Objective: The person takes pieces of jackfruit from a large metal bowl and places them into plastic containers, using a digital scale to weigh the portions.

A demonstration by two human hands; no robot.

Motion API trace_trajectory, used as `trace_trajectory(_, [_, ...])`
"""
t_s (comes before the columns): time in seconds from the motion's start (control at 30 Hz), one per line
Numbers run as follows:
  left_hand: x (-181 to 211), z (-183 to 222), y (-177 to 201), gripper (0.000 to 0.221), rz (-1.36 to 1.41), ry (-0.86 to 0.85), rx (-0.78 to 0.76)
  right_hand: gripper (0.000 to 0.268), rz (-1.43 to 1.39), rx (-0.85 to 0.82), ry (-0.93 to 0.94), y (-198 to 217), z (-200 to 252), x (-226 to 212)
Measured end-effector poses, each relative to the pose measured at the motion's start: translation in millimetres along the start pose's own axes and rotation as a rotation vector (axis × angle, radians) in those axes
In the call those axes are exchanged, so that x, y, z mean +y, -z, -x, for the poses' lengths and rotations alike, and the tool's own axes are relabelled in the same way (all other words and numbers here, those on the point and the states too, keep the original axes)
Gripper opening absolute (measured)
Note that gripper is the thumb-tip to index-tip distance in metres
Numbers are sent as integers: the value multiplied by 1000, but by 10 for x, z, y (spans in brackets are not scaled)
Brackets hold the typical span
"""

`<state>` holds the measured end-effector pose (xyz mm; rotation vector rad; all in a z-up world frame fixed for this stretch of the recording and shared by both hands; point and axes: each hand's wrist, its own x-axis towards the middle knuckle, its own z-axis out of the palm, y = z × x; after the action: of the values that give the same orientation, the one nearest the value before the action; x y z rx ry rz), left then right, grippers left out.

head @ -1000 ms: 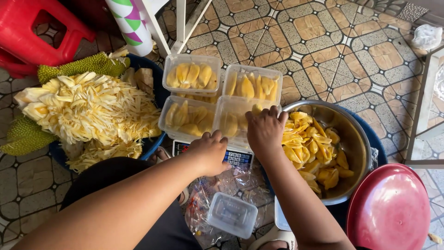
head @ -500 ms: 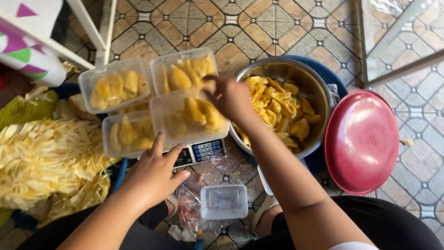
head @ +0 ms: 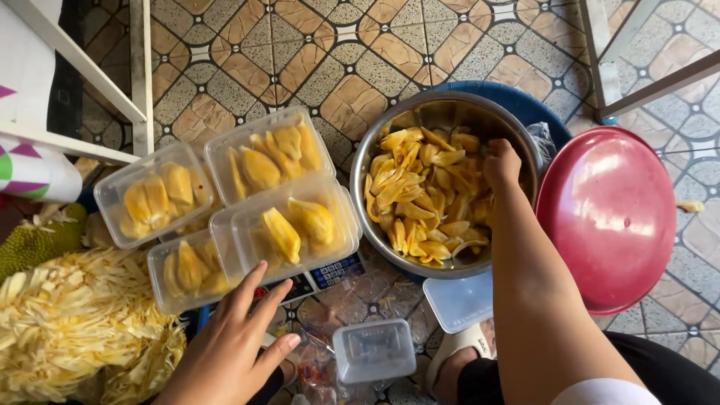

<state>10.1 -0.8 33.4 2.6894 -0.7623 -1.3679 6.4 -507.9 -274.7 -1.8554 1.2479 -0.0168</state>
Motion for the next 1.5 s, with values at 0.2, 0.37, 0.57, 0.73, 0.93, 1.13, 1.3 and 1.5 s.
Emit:
trace_trajectory(0.2, [-78,-60,7,75,53,-42,73,53,333,-188,-99,-293,-418,252])
trace_trajectory(0.37, [-90,-64,34,74,27,-49,48,42,-58,-263,-299,-22,-72,-3])
trace_trajectory(0.57, [-105,-51,-13,75,-7,-116,91,15,-195,-309,-285,-35,-37,-74])
trace_trajectory(0.73, [-12,-19,38,75,10,-100,83,36,-98,-221,-258,-200,-3,-194])
trace_trajectory(0.93, [26,9,56,73,26,-32,44,50,152,-348,-307,-148,164,-529])
trace_trajectory(1.13, [86,30,49,74,-21,-34,63,52,433,-348,-271,-225,447,-658])
trace_trajectory(1.3, [-28,46,-126,73,-71,-174,259,63,376,-461,-173,159,656,-819])
trace_trajectory(1.5, [142,217,-68,70,-86,-100,202,51,-167,-725,273,365,1530,-1621])
